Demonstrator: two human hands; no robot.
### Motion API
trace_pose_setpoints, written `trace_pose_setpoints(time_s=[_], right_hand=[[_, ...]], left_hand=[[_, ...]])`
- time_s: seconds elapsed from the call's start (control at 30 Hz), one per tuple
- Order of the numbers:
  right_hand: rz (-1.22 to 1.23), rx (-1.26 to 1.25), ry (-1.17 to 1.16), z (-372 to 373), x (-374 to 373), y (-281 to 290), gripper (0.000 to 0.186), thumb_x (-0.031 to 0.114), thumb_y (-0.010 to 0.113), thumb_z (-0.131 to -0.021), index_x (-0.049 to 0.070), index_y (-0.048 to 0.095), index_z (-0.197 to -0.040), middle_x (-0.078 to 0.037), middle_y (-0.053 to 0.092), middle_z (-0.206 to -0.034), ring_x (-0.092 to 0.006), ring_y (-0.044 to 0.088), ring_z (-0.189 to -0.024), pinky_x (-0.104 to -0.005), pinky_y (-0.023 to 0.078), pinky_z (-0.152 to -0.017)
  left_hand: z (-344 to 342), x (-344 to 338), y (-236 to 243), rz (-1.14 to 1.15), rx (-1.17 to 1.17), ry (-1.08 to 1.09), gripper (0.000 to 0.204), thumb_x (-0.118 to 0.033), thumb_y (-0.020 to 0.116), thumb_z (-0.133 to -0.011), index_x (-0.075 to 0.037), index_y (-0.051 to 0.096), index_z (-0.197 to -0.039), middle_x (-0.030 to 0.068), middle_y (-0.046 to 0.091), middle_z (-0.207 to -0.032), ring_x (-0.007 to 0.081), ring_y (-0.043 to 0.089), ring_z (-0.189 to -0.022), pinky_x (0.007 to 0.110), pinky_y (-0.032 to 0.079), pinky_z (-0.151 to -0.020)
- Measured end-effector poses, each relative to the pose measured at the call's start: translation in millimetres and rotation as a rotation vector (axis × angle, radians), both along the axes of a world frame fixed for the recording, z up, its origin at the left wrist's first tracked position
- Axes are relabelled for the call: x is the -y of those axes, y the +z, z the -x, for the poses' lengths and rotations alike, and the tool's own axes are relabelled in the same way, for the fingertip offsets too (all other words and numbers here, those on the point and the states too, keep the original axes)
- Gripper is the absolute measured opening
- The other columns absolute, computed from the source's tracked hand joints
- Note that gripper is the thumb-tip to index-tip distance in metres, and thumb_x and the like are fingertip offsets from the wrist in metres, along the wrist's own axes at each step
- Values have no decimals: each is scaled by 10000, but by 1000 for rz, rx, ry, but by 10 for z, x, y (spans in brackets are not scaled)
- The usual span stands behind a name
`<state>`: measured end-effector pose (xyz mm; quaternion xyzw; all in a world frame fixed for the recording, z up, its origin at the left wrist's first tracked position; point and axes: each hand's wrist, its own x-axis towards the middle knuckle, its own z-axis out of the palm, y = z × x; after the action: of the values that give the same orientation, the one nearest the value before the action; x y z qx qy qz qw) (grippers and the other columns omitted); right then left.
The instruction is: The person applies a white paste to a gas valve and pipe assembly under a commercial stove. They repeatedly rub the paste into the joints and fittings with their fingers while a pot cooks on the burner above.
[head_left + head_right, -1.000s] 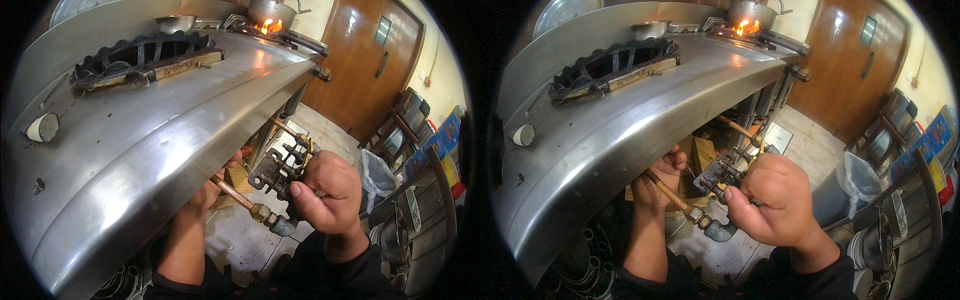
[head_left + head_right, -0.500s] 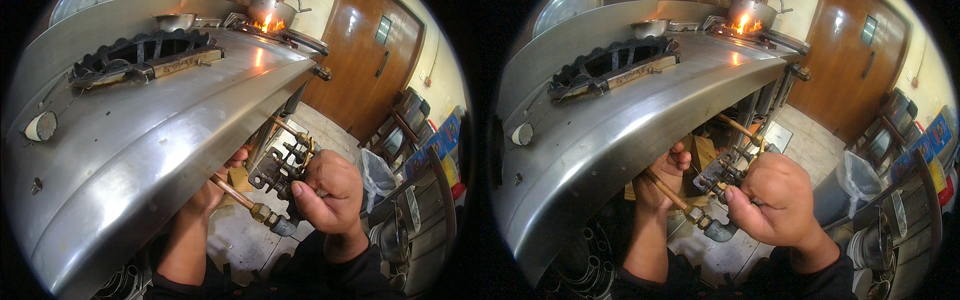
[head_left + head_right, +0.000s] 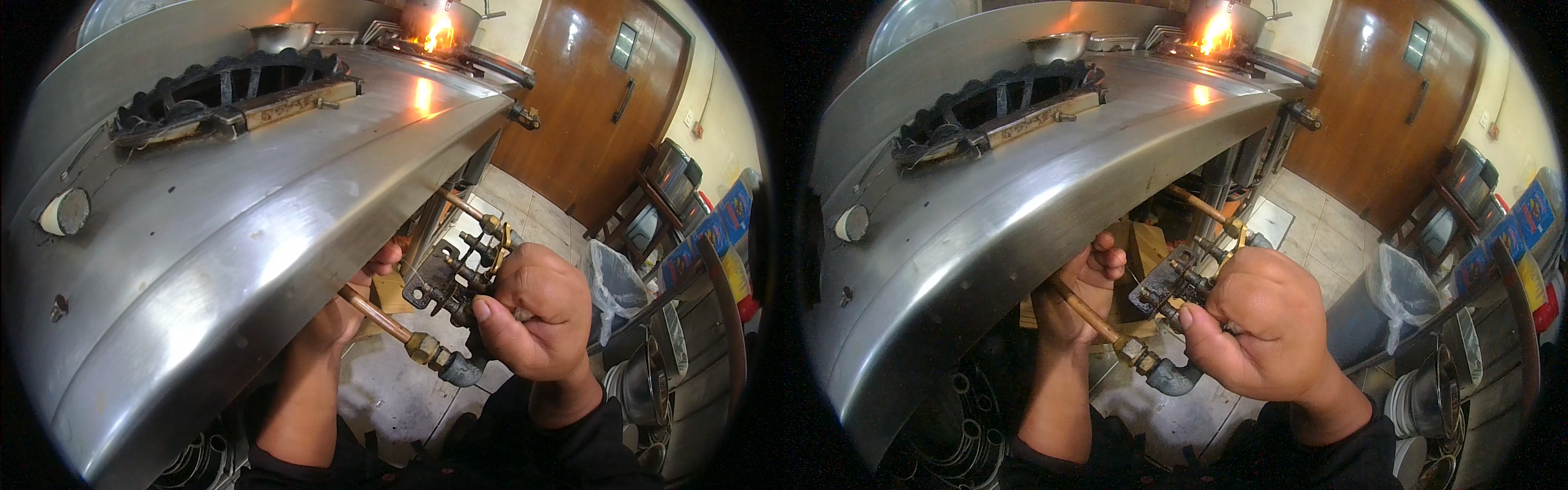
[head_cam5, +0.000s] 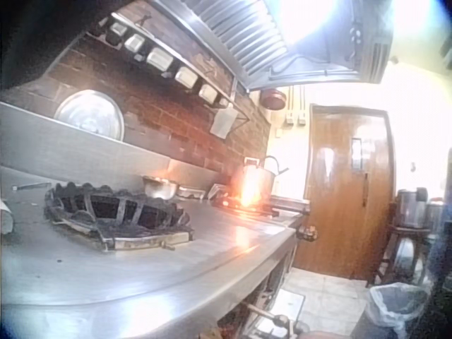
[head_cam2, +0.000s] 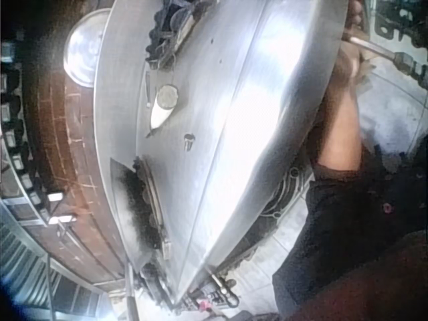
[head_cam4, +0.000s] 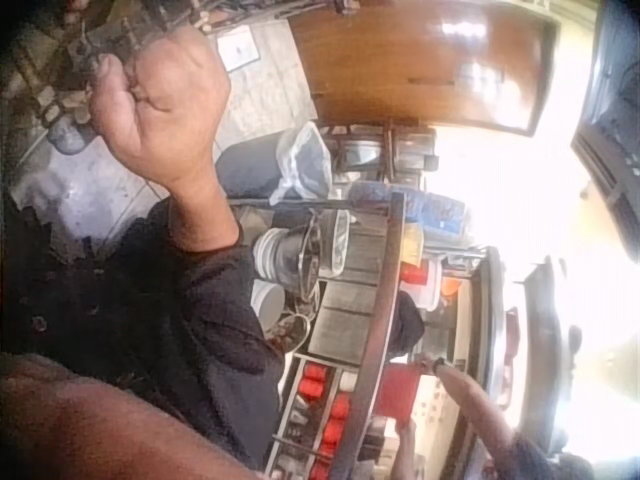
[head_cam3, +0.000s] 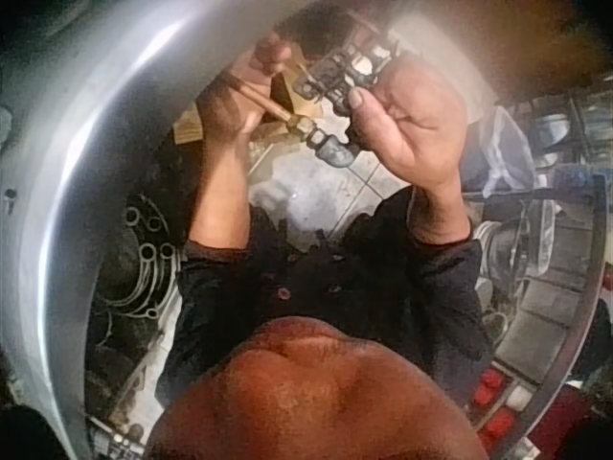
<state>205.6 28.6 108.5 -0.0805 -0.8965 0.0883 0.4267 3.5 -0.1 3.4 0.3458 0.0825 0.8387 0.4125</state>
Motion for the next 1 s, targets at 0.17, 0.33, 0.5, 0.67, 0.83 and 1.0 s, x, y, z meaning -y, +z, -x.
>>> trace_pose_setpoints(time_s=[0.17,0.33,0.5,0.67,0.83,1.0], right_hand=[[-9,-15,-3,11,9,3,202,59,754,-696,79,560,-640,-73,493,-605,-281,494,-545,-366,372,-499],[-16,-3,4,8,0,10,199,67,753,-702,80,563,-644,-74,495,-605,-282,496,-549,-367,378,-502],[-7,3,-4,5,6,17,193,67,753,-700,80,568,-647,-76,504,-614,-280,500,-552,-366,383,-504],[-1,-6,-11,3,11,10,191,64,756,-691,78,570,-649,-74,513,-623,-275,505,-555,-363,391,-504],[1,3,1,-6,-9,0,192,60,756,-687,76,569,-647,-74,513,-622,-274,505,-554,-362,388,-500],[-7,-11,10,0,-6,11,203,54,752,-689,77,557,-637,-73,494,-601,-279,495,-547,-368,380,-497]], left_hand=[[-2,3,4,-7,-17,12,248,-113,620,-932,-19,586,-1159,119,673,-945,249,670,-784,334,544,-680],[13,0,-16,26,-1,16,252,-117,619,-932,-22,584,-1163,116,675,-946,250,674,-790,338,548,-684],[14,-3,-17,3,-4,1,254,-116,614,-935,-23,580,-1168,120,674,-947,254,670,-800,339,550,-694],[10,-11,-23,6,2,8,257,-109,612,-935,-22,575,-1175,121,673,-933,254,667,-787,344,547,-680],[-13,31,52,19,3,-22,219,-99,614,-932,-26,587,-1136,115,671,-924,247,661,-791,343,535,-653],[4,37,61,4,-117,-98,153,-74,635,-903,-41,628,-1053,118,670,-947,277,650,-924,406,524,-798]])
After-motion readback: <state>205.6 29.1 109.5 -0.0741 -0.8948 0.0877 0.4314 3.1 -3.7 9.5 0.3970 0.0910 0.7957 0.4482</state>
